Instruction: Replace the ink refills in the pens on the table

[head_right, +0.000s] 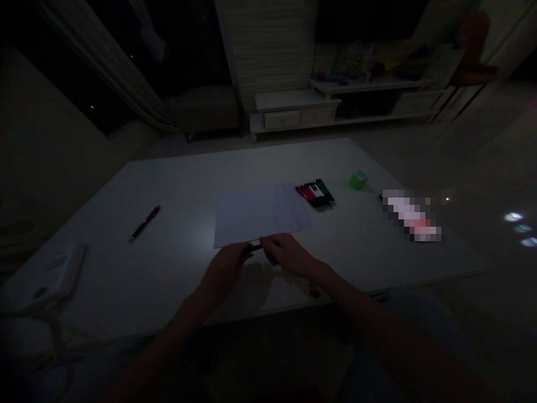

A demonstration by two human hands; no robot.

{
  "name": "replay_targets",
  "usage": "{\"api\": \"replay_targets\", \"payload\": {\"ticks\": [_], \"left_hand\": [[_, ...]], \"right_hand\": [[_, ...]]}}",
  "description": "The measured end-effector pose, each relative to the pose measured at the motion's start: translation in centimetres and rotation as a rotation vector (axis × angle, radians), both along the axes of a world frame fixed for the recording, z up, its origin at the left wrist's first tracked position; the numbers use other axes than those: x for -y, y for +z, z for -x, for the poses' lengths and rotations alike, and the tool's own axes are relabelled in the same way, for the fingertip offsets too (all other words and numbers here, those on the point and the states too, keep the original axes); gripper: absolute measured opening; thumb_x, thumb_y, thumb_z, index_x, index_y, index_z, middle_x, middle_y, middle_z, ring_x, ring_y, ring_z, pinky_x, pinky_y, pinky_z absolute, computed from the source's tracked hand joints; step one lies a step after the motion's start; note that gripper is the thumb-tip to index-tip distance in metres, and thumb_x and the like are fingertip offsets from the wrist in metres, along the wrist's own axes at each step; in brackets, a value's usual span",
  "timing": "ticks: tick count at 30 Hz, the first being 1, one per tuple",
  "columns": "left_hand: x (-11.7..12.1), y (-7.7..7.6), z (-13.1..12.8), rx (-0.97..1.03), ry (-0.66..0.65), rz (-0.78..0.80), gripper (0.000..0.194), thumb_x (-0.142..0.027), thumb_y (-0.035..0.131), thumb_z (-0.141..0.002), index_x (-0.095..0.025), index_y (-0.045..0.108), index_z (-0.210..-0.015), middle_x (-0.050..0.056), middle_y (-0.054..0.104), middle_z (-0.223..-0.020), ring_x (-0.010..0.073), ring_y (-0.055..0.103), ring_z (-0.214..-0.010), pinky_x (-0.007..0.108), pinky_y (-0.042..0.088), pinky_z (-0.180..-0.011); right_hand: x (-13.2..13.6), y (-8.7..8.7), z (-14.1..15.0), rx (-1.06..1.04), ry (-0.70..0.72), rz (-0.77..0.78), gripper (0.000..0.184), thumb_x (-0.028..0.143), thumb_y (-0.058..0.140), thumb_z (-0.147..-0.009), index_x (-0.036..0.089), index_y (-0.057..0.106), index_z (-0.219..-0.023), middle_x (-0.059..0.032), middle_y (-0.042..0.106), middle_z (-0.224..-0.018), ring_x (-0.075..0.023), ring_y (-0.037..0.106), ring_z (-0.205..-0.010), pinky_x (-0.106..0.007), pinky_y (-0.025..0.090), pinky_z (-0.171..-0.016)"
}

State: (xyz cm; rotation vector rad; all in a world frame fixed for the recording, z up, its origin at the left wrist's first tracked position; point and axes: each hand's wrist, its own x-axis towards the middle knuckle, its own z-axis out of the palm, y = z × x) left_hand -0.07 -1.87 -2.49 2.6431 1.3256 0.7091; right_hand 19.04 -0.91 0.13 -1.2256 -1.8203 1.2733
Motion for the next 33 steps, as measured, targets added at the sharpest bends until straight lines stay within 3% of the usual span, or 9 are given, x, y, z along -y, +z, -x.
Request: {"api": "replay_targets", "payload": {"ticks": [2,6,9,13,16,20,24,28,33], "left_hand": [[0.00,-0.05,-0.04,0.003,-0.012,0.001,0.019,-0.026,0.041,-0.090,-0.018,0.049,-0.105,0.007,0.063,-0.096,0.0199,0.059,-0.086,0.035,0.046,-0.074],[0.03,-0.11,-0.05,0.022,-0.022,0.002,0.020,-0.026,0.040,-0.091,-0.018,0.050,-0.106,0.007,0.063,-0.096,0.0198,0.059,-0.086,0.035,0.046,-0.074],[0.07,-0.01,-0.07,0.008,-0.027,-0.001,0.019,-0.025,0.040,-0.091,-0.018,0.050,-0.104,0.008,0.063,-0.096,0.0200,0.059,-0.086,0.035,0.046,-0.074],[0.06,0.17,-0.14,-0.007,-0.026,0.023,0.017,-0.023,0.042,-0.090,-0.017,0.050,-0.103,0.007,0.063,-0.094,0.0201,0.059,-0.085,0.035,0.046,-0.075],[0.03,0.15,-0.21,-0.003,-0.033,0.024,0.018,-0.024,0.041,-0.090,-0.017,0.051,-0.104,0.008,0.064,-0.093,0.0201,0.059,-0.086,0.035,0.046,-0.075],[0.04,-0.01,-0.20,0.000,-0.041,0.024,0.019,-0.025,0.040,-0.091,-0.017,0.051,-0.104,0.008,0.063,-0.094,0.0201,0.060,-0.086,0.035,0.046,-0.074],[0.02,-0.08,-0.11,0.006,-0.032,0.025,0.018,-0.025,0.041,-0.091,-0.018,0.051,-0.104,0.008,0.063,-0.095,0.0204,0.060,-0.088,0.036,0.047,-0.076],[0.00,-0.22,-0.02,0.008,-0.028,0.028,0.018,-0.024,0.043,-0.090,-0.018,0.051,-0.105,0.007,0.063,-0.096,0.0202,0.060,-0.087,0.035,0.047,-0.075],[0.11,-0.33,-0.24,0.052,-0.025,0.041,0.017,-0.024,0.045,-0.089,-0.018,0.053,-0.102,0.007,0.064,-0.095,0.0204,0.059,-0.088,0.035,0.046,-0.077]], "right_hand": [[-0.03,0.05,-0.01,0.023,0.013,0.010,0.050,0.049,0.031,-0.089,0.016,0.048,-0.055,0.0008,0.049,-0.049,-0.0095,0.046,-0.048,-0.022,0.036,-0.052],[-0.10,0.11,-0.06,0.041,0.016,-0.018,0.039,0.048,0.041,-0.085,0.016,0.052,-0.065,0.0005,0.054,-0.057,-0.0103,0.049,-0.053,-0.022,0.036,-0.052],[-0.12,0.08,-0.15,0.070,0.044,0.018,0.049,0.049,0.032,-0.088,0.016,0.049,-0.057,0.0008,0.050,-0.050,-0.0100,0.048,-0.048,-0.023,0.035,-0.052],[-0.18,0.16,-0.30,0.081,0.039,-0.020,0.037,0.048,0.045,-0.083,0.015,0.054,-0.068,-0.0003,0.056,-0.060,-0.0108,0.050,-0.054,-0.022,0.035,-0.053],[-0.20,0.31,-0.31,0.091,0.074,0.004,0.044,0.049,0.037,-0.087,0.015,0.053,-0.063,-0.0002,0.054,-0.054,-0.0106,0.048,-0.051,-0.023,0.036,-0.053],[-0.10,0.37,-0.17,0.076,0.033,-0.043,0.035,0.047,0.046,-0.083,0.015,0.056,-0.073,-0.0010,0.057,-0.063,-0.0111,0.051,-0.058,-0.022,0.037,-0.055],[-0.03,0.33,-0.15,0.091,0.047,-0.002,0.043,0.048,0.036,-0.087,0.015,0.053,-0.066,0.0004,0.052,-0.054,-0.0099,0.048,-0.050,-0.022,0.035,-0.051],[-0.14,0.20,-0.20,0.077,0.040,-0.065,0.035,0.045,0.043,-0.085,0.016,0.053,-0.069,0.0003,0.055,-0.060,-0.0100,0.050,-0.056,-0.021,0.035,-0.054],[-0.30,-0.20,0.13,0.077,0.048,-0.027,0.046,0.046,0.031,-0.090,0.016,0.050,-0.061,0.0017,0.049,-0.051,-0.0092,0.046,-0.048,-0.022,0.034,-0.050]]}}
